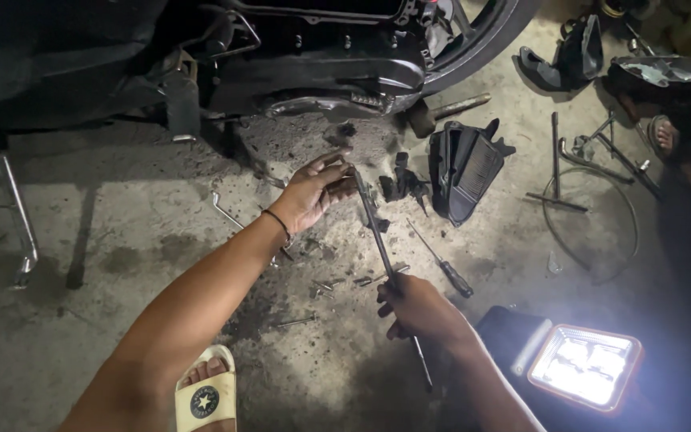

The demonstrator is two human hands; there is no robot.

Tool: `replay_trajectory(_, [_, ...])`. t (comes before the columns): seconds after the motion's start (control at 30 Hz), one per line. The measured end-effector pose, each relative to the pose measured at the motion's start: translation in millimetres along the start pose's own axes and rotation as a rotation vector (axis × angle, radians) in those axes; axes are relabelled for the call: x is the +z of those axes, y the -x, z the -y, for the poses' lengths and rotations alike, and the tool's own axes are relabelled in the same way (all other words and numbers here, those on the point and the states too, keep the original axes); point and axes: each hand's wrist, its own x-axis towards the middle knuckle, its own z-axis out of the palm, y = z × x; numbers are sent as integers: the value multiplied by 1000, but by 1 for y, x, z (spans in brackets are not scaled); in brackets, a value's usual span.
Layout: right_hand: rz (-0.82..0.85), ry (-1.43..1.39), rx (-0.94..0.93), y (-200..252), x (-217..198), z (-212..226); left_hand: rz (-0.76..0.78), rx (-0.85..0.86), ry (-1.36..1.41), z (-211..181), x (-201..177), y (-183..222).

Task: Using a T-handle wrench to unscrew and remove bolts from a motorcycle engine cover

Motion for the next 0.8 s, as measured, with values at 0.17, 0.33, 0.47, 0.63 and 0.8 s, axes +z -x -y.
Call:
replay_trajectory(0.17, [6, 23, -32, -2, 4, 3, 6, 59, -30, -11, 18, 19])
replay_trajectory(0.33, [-15, 1, -56, -4, 6, 5, -31, 64, 78, -17, 24, 23])
replay_trajectory(0.47, [-45, 11, -57, 6, 4, 13, -63, 64, 117, -26, 29, 29])
replay_trajectory(0.63, [-36, 58, -47, 6, 6, 11, -43, 71, 2, -32, 29, 35])
replay_trajectory(0.8, [-20, -24, -89, 7, 9, 17, -80, 72, -53, -37, 19, 39])
